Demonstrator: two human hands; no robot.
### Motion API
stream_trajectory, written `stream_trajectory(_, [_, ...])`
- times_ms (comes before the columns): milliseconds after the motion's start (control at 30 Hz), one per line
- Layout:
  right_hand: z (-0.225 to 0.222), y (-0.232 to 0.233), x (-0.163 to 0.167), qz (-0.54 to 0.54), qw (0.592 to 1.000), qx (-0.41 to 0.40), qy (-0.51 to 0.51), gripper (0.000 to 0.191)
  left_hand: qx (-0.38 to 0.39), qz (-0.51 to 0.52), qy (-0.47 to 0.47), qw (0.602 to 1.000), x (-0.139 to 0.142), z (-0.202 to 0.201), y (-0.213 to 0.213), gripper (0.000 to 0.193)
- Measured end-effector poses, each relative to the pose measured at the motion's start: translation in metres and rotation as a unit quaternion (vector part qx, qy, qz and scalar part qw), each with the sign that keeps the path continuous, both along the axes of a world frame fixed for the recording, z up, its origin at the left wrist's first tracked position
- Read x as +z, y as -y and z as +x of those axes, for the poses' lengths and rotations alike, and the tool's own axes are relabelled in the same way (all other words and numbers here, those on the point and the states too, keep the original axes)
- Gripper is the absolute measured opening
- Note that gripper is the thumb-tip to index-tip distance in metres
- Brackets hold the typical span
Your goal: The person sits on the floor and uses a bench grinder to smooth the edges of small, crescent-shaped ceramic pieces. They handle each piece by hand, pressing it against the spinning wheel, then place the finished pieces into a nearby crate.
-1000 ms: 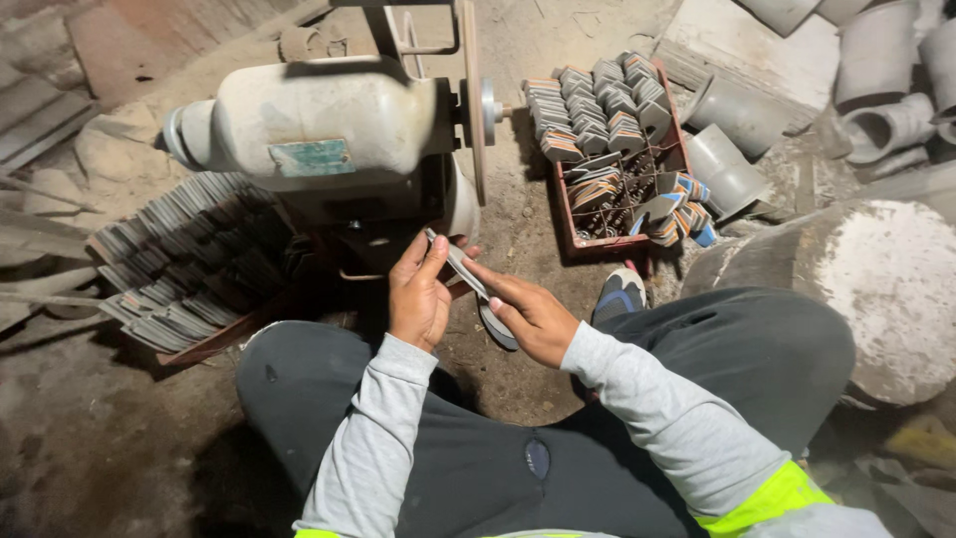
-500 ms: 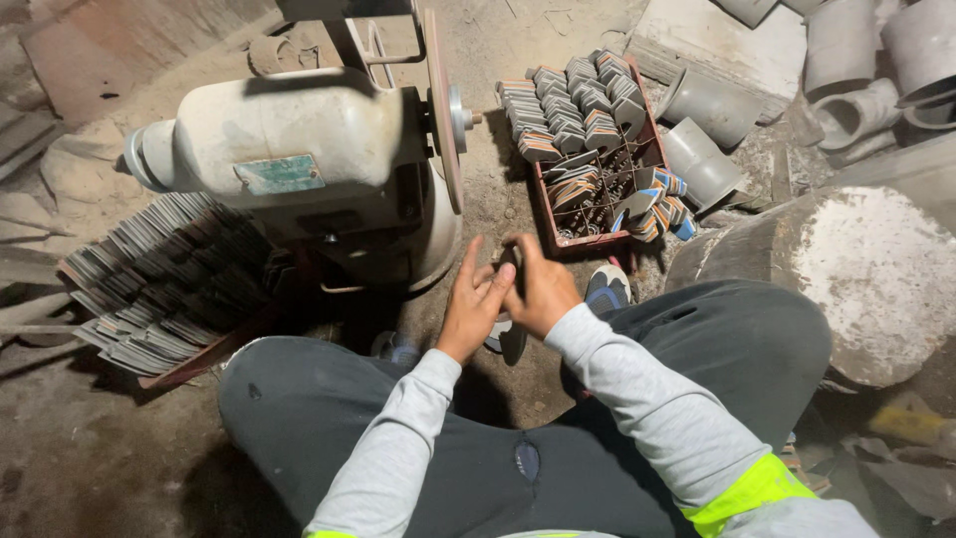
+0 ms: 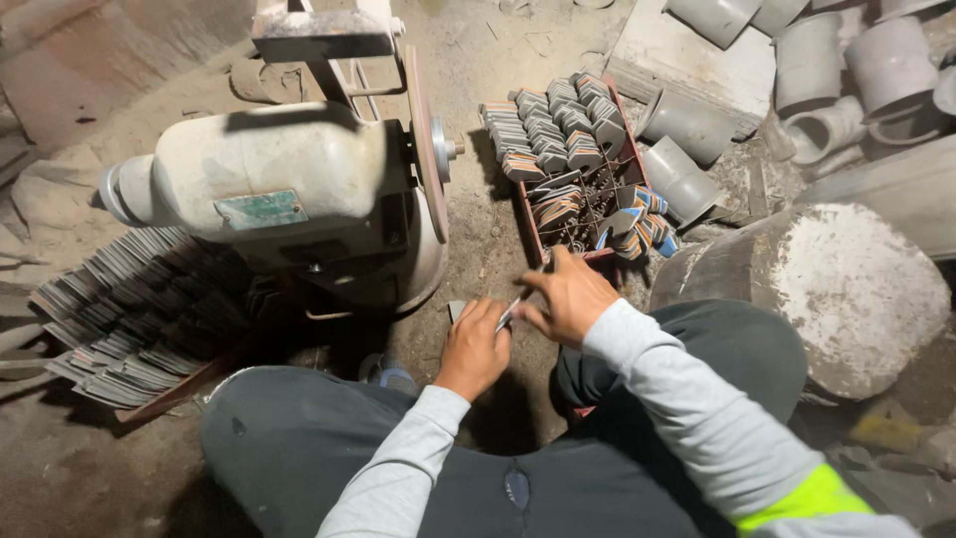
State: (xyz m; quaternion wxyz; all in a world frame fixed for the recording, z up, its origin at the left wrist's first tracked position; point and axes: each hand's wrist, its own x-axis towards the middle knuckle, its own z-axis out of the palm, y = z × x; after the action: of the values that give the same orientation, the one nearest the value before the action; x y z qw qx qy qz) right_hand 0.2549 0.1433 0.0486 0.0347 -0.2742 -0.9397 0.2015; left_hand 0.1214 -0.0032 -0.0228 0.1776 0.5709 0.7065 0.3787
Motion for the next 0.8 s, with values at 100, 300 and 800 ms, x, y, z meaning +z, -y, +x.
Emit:
stream_trajectory(100, [0.002,-0.011,0.005,0.098,0.981,0.164,0.022,0.041,-0.041,0.006,0.059,0.997,-0.003,-0.006,-0.004,0.017])
stream_trajectory(300, [-0.019,-0.094,-0.016,0.086,0.969,0.226,0.042,0.033,0.043,0.018,0.103,0.994,0.005,-0.014,-0.018,0.066])
stream_trajectory(800, [-0.075,-0.290,-0.114,0.249,0.946,0.094,0.187,0.023,0.004,-0.234,0.091,0.968,-0.029,-0.040,-0.050,0.059])
